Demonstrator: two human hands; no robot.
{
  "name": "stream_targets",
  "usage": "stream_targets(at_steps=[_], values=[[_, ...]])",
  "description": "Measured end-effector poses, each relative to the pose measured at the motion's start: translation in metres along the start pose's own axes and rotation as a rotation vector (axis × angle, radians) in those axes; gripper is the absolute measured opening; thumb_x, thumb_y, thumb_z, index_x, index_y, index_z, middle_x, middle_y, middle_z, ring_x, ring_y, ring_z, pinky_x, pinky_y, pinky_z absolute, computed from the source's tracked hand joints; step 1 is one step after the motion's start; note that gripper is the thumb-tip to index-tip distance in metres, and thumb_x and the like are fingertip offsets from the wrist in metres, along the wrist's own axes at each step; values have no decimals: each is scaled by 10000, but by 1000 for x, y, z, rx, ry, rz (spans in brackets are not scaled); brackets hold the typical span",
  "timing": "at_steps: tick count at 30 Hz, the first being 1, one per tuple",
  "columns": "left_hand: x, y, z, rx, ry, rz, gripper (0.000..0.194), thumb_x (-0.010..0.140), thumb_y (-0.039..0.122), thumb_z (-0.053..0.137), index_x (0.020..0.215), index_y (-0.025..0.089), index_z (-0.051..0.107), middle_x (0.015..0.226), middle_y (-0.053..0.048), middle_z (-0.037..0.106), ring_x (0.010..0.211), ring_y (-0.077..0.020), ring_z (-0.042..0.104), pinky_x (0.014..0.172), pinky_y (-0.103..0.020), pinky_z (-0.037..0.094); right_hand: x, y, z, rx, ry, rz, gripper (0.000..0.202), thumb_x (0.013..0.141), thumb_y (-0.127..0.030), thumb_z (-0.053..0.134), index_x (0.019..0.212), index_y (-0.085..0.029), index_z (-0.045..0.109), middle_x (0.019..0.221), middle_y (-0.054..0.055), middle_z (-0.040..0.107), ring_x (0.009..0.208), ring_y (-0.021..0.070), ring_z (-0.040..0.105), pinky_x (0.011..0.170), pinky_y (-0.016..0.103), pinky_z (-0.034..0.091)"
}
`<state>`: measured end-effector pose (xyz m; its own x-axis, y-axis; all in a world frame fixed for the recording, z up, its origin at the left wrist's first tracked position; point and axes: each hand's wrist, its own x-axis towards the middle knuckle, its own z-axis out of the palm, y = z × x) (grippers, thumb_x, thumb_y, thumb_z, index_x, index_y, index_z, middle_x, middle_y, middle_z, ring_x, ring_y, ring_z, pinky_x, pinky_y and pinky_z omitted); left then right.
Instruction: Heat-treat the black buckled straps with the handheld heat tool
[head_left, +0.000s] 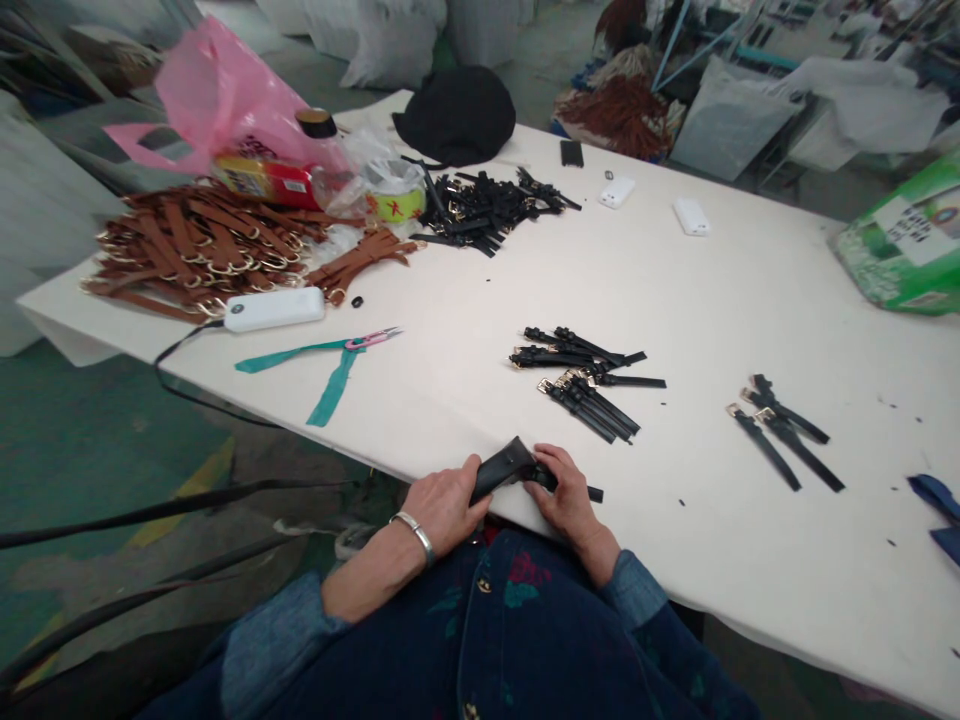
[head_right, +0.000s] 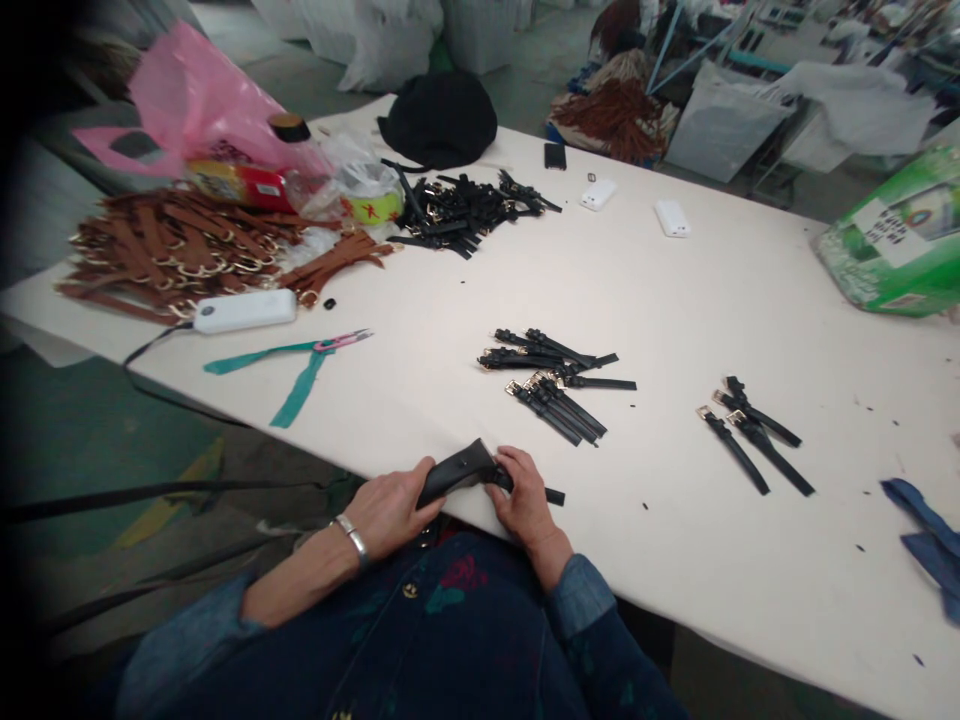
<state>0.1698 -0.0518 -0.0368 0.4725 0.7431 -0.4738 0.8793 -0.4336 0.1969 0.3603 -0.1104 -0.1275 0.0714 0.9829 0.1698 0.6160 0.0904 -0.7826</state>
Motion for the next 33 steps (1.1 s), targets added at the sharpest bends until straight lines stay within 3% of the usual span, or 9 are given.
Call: stream_targets(at_steps=[3,9,14,23,33], values=[[-5,-5,3,-4,-1,11,335,782,469,340,996,219,402,810,-72,640,757,-226,605,630,-311,422,-5,2,-6,-60,7,-6,483,683,-227,598,1147,-186,471,1152,103,471,1071,229,429,892,406,387],[-15,-12,3,7,-32,-24,342,785,479,328,987,220,421,813,-68,635,743,-218,603,625,-302,419,-17,0,-23,-270,-28,78,254,691,-253,604,939,-199,587,945,80,526,915,224,467,786,384,400],[-13,-11,-1,-2,-60,-45,365,778,494,341,997,214,425,811,-71,633,759,-210,602,652,-300,417,-16,-4,-32,-342,-98,107,253,675,-264,624,923,-221,591,886,56,533,864,214,471,754,359,371],[-12,-8,-5,-19,-80,-72,346,771,481,366,980,213,434,825,-63,631,773,-205,600,638,-281,408,-10,-8,-20,-327,-88,61,199,727,-252,573,924,-225,589,865,48,542,848,201,476,741,331,351],[-10,-12,-3,-32,-78,-48,345,773,486,352,976,219,431,817,-63,632,739,-194,601,620,-273,404,-9,-17,-18,-401,-104,105,134,725,-215,556,855,-191,534,805,55,511,801,194,468,699,308,384]])
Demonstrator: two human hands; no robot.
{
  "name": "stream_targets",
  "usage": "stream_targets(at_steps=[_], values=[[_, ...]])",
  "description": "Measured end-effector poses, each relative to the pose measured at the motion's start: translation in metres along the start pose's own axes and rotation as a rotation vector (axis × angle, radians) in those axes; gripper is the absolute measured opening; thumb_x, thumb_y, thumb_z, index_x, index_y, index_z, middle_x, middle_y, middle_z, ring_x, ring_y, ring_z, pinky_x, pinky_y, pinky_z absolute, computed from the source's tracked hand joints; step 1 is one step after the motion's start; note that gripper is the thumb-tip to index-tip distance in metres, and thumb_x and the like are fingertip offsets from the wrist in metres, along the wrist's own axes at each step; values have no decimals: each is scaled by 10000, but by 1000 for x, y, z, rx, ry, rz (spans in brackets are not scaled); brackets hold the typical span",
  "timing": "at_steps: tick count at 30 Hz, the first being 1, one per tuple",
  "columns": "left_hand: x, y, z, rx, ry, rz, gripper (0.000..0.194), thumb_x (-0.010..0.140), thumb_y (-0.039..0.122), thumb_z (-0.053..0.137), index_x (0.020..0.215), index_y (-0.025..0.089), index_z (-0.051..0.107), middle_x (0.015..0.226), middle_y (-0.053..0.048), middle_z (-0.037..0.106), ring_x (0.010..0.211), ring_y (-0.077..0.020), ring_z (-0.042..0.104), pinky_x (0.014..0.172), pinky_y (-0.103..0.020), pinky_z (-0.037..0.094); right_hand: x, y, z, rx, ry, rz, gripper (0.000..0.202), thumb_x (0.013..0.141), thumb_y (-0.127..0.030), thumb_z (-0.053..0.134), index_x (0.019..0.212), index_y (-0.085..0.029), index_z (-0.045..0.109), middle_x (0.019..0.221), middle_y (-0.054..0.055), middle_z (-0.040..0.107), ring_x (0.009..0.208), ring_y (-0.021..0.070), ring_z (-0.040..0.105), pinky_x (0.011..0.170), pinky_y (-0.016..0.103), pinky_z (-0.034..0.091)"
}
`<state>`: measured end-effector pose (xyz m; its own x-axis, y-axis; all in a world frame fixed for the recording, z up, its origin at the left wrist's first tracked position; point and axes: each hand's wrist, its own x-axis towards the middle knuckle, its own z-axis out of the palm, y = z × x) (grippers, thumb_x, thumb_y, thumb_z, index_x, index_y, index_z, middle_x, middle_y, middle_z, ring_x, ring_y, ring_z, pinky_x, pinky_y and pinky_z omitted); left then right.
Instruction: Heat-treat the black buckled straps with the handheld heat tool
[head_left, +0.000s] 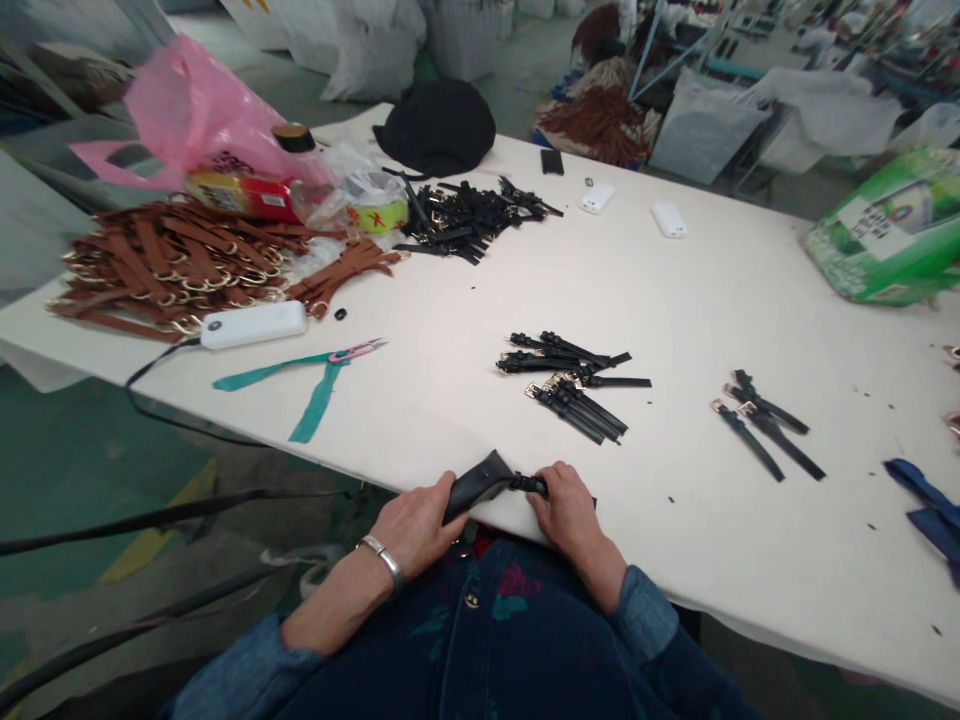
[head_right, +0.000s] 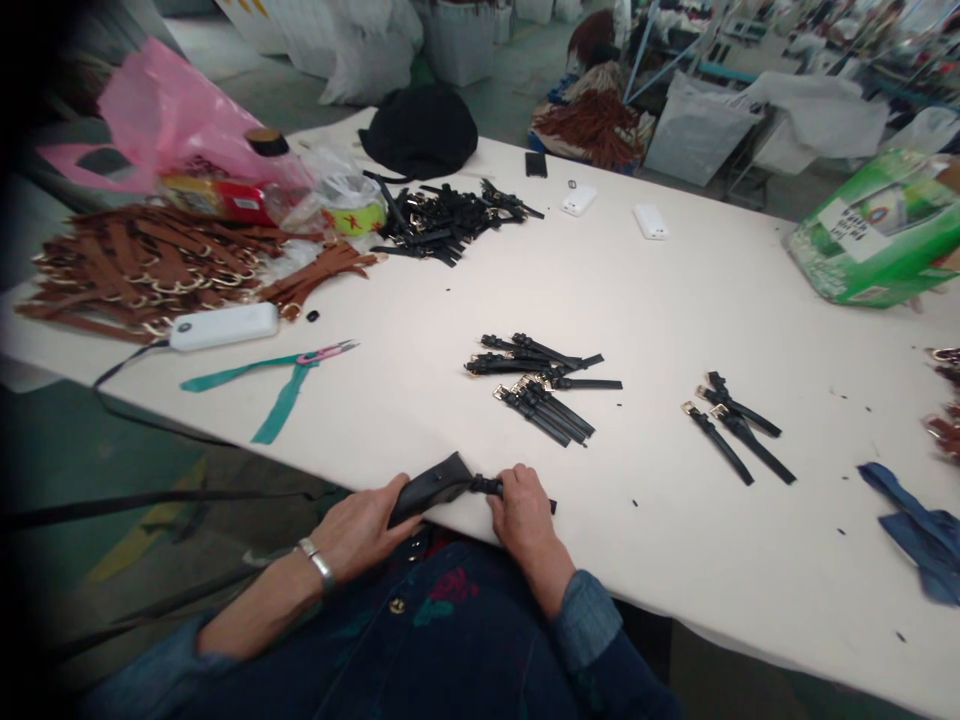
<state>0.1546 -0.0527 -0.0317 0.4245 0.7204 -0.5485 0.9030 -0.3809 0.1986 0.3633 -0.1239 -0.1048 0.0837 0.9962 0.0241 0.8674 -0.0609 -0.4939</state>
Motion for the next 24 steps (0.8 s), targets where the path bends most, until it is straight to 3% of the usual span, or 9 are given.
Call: stream_targets(at_steps=[7,20,24], values=[[1,-4,0,-47,-2,10,338,769,470,364,983,220,438,828,-62,633,754,-190,599,630,-265,401,3,4,-2,53,-89,-12,145,745,-255,532,886,-220,518,806,11,536,735,147,519,649,250,392],[3,-10,4,-55,16,38,345,774,483,344,979,221,436,810,-61,633,731,-187,596,611,-257,395,1,3,9,-19,-47,-97,185,784,-370,500,893,-250,589,731,0,591,666,141,553,578,226,381],[-2,-6,7,-19,21,22,343,785,470,345,1012,225,424,826,-58,634,755,-188,597,628,-260,395,4,23,-6,-33,31,-133,265,808,-393,446,952,-225,592,772,22,606,647,137,557,553,224,391]])
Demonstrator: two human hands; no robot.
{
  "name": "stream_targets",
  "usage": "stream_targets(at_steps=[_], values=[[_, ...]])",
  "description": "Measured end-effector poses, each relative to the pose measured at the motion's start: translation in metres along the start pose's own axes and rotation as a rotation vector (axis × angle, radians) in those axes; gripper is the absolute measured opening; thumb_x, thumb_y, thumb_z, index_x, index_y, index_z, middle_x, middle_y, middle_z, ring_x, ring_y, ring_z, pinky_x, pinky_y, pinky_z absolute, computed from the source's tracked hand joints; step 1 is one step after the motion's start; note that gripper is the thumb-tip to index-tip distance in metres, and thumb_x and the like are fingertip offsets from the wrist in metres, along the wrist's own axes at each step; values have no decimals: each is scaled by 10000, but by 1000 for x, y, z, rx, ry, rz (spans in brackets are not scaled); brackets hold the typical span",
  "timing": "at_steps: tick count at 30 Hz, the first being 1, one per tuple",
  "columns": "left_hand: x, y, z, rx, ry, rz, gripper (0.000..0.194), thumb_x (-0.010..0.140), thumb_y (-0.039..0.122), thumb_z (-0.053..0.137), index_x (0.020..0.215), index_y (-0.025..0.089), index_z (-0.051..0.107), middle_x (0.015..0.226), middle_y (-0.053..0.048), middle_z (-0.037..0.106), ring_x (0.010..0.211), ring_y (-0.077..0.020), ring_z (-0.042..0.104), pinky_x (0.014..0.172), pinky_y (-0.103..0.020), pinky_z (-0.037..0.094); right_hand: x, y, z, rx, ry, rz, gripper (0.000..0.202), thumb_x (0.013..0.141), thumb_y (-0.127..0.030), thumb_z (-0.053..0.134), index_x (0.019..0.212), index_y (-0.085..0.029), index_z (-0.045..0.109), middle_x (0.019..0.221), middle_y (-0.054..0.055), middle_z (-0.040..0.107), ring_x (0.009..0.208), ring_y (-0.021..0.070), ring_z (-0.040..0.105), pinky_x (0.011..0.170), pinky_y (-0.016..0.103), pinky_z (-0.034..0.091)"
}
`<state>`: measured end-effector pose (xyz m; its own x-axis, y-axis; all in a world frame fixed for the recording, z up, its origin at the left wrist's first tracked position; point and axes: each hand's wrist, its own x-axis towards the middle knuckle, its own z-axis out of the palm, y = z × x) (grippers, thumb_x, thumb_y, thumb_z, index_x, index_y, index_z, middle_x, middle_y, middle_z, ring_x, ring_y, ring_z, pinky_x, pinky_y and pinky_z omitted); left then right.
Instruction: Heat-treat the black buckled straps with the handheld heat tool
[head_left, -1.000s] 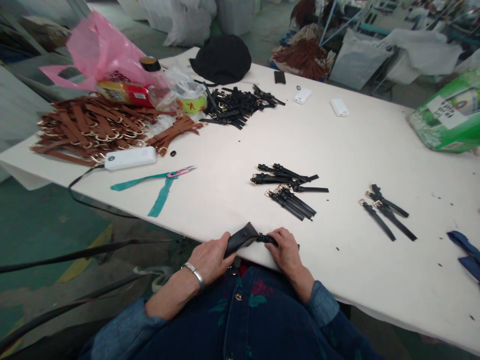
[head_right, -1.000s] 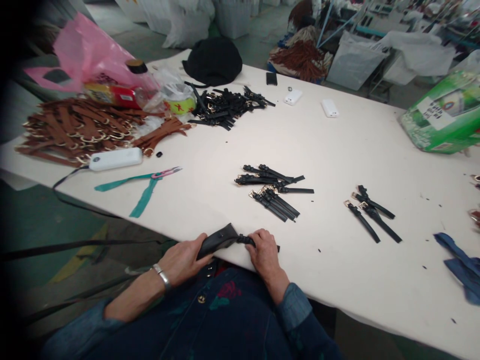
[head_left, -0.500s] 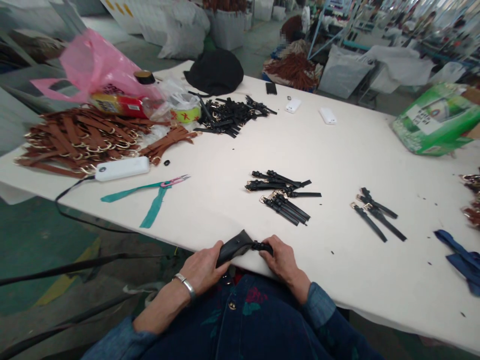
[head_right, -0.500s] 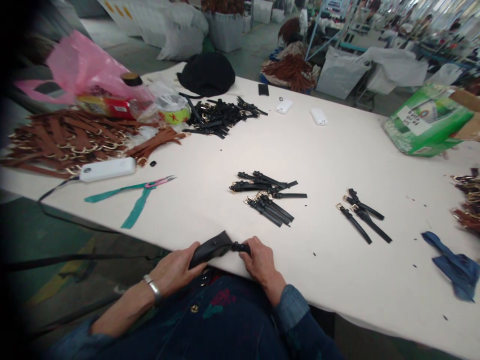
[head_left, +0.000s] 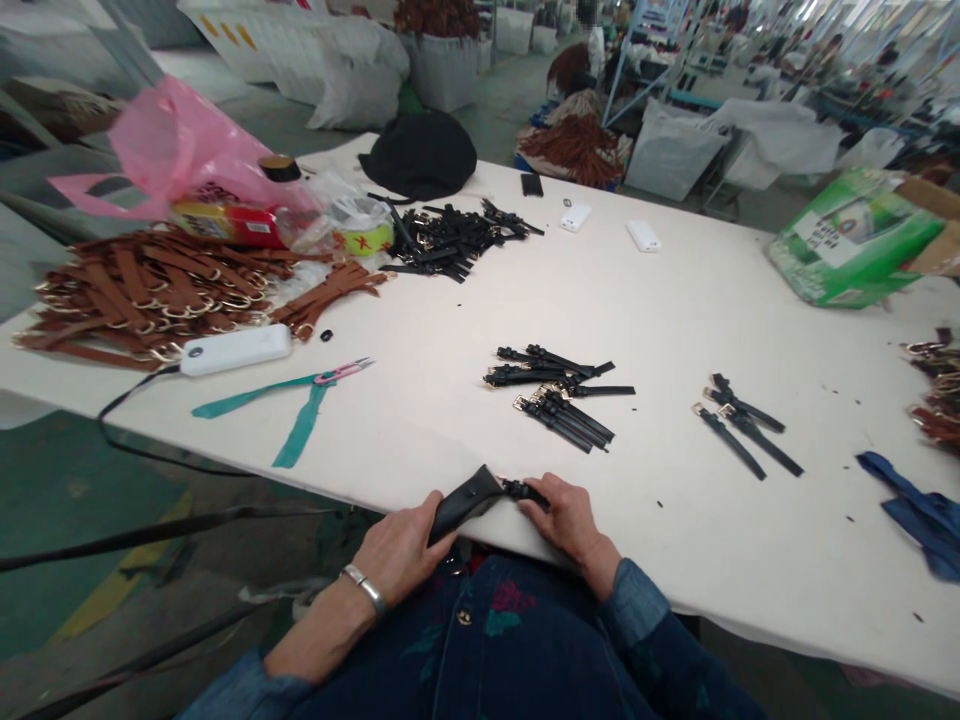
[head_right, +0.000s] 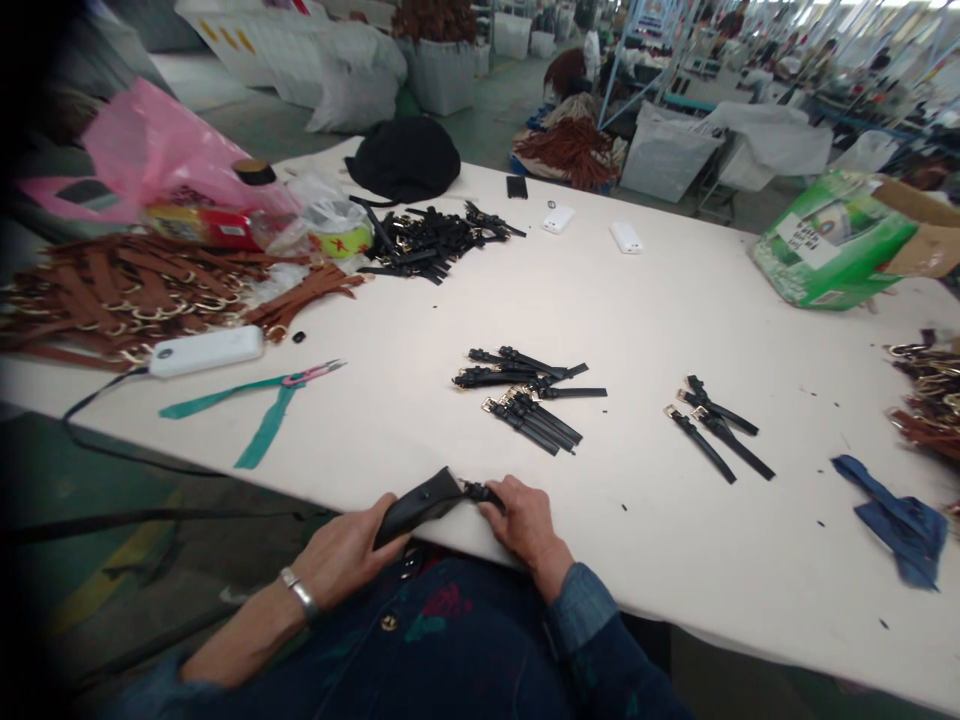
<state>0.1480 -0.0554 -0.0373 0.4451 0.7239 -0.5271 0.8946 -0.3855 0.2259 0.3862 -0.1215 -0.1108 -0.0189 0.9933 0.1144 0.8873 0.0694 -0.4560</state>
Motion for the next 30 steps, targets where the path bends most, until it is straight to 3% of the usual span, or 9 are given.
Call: stream_targets(at_steps=[3,7,10,12,15,17,19,25,30], values=[[-4,0,4,18,9,-24,351,782,473,355,1032,235,415,825,-51,633,768,-192,595,640,-265,392,-2,52,-40,-98,171,102,331,807,-421,432,994,-198,590,826,50,608,704,158,561,586,244,404],[-8,-6,9,-3,46,-8,342,776,487,356,1011,248,424,810,-39,630,769,-190,593,633,-260,384,-7,140,-115,-363,426,356,404,749,-477,494,1006,-180,589,834,80,594,799,214,541,660,314,402],[-10,-10,12,-16,60,-4,331,770,493,359,993,260,433,790,-31,630,752,-192,594,615,-259,379,-3,162,-137,-504,584,440,518,714,-505,515,1080,-140,546,1072,177,517,997,313,445,761,433,354],[-10,-12,13,-12,71,-9,330,766,498,362,983,263,438,782,-30,631,745,-197,594,609,-263,379,8,144,-118,-392,547,352,465,758,-468,478,1083,-141,536,1079,170,518,1013,286,441,798,420,346],[-12,-11,15,-4,83,-11,332,764,504,359,975,262,442,773,-32,630,742,-204,595,612,-269,384,33,93,-61,-208,338,165,288,794,-395,469,996,-219,575,924,47,596,849,169,526,761,297,400],[-14,-11,15,-10,79,-7,328,765,505,355,969,263,444,778,-31,629,747,-203,595,617,-269,388,51,62,-25,-164,243,104,250,791,-347,492,989,-227,585,960,36,588,893,168,512,781,287,390],[-17,-11,16,-20,71,-7,321,767,503,353,959,264,447,784,-29,628,754,-197,595,624,-267,390,66,43,-3,-161,231,142,255,783,-324,509,992,-202,591,996,62,567,928,187,487,795,303,371],[-22,-13,20,-48,57,-20,315,765,499,361,956,265,450,783,-22,627,750,-185,594,630,-259,388,88,35,7,-217,267,294,210,770,-309,540,928,-190,609,905,76,546,871,200,455,745,309,333],[-24,-15,20,-64,74,-21,310,767,503,357,941,265,453,782,-18,625,741,-185,594,612,-254,384,71,17,7,-131,156,218,175,772,-306,536,888,-202,617,843,61,549,831,191,456,727,305,326]])
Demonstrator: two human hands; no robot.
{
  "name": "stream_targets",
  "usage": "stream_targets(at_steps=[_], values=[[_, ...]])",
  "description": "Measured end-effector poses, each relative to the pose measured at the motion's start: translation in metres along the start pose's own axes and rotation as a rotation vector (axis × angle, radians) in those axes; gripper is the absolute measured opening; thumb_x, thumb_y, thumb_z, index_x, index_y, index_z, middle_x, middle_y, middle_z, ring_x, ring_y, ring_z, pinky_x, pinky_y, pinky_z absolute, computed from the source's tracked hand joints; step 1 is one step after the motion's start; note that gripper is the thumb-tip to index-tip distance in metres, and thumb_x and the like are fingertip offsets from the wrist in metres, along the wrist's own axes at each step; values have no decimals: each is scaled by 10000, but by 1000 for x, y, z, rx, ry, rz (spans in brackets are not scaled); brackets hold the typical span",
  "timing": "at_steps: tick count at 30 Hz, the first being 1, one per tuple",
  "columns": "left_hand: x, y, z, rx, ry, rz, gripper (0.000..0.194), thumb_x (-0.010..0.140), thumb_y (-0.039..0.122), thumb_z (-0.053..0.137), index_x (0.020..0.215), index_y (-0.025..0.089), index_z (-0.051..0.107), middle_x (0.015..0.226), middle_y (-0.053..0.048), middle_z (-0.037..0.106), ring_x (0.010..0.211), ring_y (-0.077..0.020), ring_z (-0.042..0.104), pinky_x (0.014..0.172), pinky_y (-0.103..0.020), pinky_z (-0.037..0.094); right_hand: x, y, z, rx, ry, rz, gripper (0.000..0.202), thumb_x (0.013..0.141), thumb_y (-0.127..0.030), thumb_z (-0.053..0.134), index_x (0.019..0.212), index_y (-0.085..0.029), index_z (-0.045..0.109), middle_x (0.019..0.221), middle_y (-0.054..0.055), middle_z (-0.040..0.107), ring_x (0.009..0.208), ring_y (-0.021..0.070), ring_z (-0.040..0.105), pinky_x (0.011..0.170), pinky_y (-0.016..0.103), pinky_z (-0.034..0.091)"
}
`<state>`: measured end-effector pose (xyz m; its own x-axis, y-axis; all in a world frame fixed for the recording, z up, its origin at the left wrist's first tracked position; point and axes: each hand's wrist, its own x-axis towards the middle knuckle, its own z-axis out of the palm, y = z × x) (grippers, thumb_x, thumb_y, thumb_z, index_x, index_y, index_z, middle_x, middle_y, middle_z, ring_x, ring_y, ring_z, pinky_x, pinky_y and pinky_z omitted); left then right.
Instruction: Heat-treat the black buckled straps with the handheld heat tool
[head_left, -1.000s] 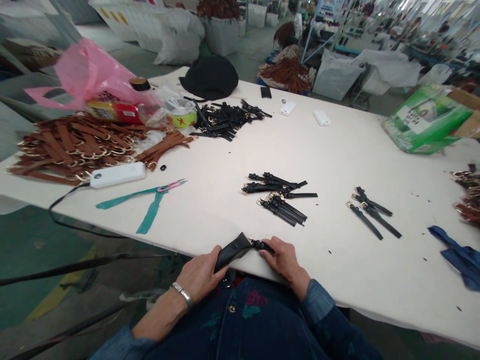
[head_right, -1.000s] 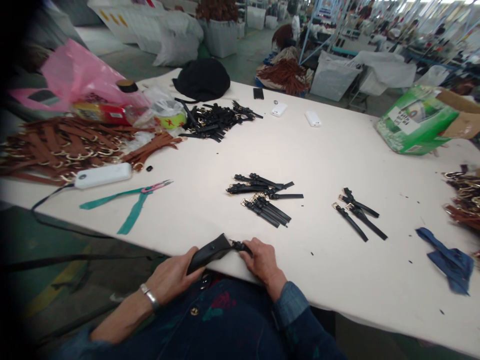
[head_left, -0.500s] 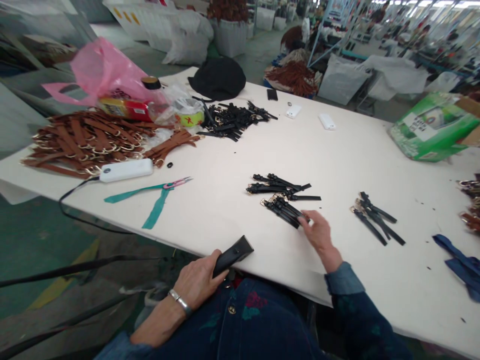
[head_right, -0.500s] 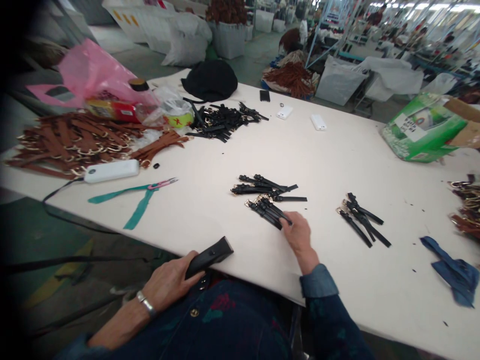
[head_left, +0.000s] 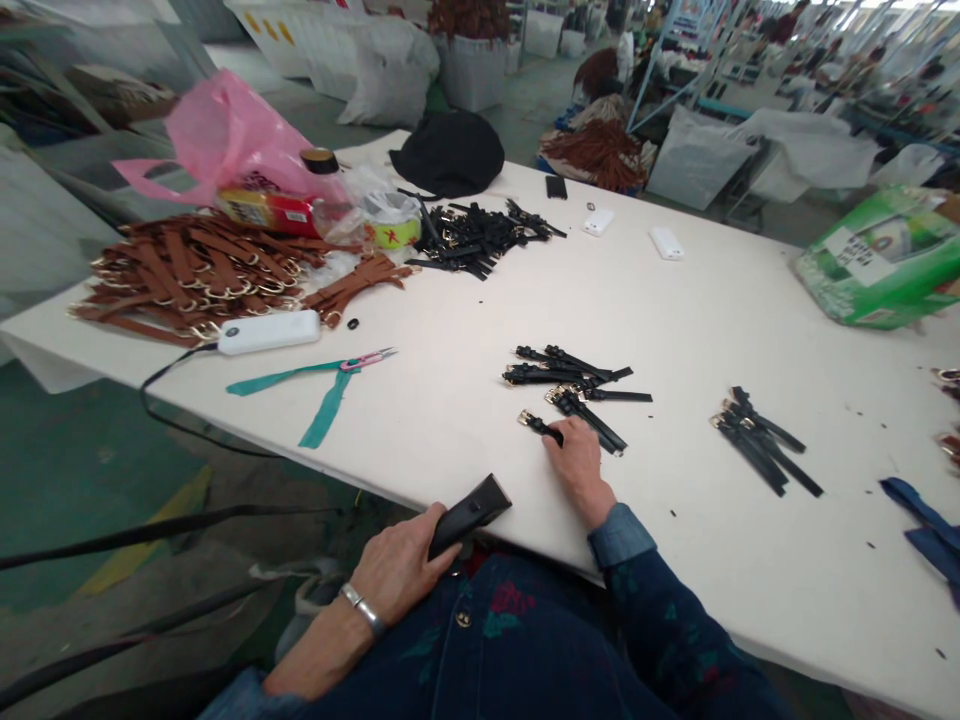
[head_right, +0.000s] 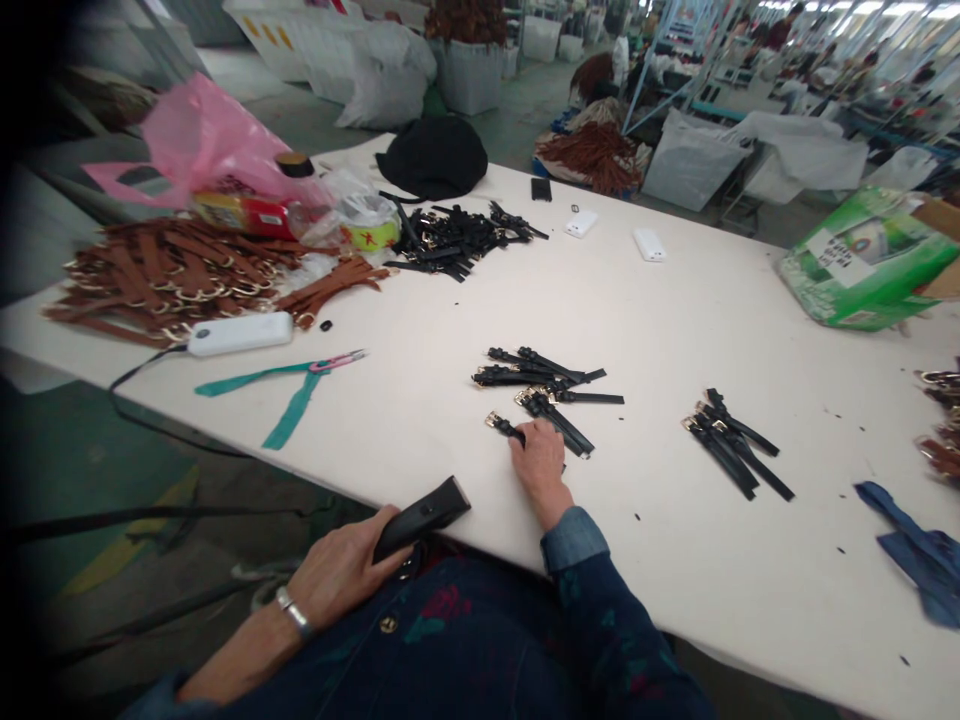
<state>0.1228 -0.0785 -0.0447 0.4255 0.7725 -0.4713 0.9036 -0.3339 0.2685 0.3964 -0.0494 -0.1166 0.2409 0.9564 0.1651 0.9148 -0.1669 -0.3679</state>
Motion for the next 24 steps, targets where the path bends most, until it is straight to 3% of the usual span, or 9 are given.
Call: stream_targets(at_steps=[4,9,24], values=[[0,-1,-4,-13,14,-17,333,775,510,341,969,262,446,783,-24,625,756,-185,595,634,-258,385,-42,-12,-3,163,-126,-136,152,777,-297,536,892,-249,624,808,31,552,803,175,460,710,296,341],[3,2,-12,32,11,-17,365,780,521,323,1014,262,429,797,-31,627,756,-187,596,636,-264,383,-77,-17,0,260,-51,-102,160,771,-262,548,909,-241,625,853,37,546,821,179,454,719,309,359],[33,32,-28,127,-30,-42,414,768,529,334,1005,201,422,825,-86,634,775,-240,601,618,-306,404,-78,-15,4,321,-32,-81,156,759,-275,551,887,-227,626,815,42,537,804,184,457,714,326,361]])
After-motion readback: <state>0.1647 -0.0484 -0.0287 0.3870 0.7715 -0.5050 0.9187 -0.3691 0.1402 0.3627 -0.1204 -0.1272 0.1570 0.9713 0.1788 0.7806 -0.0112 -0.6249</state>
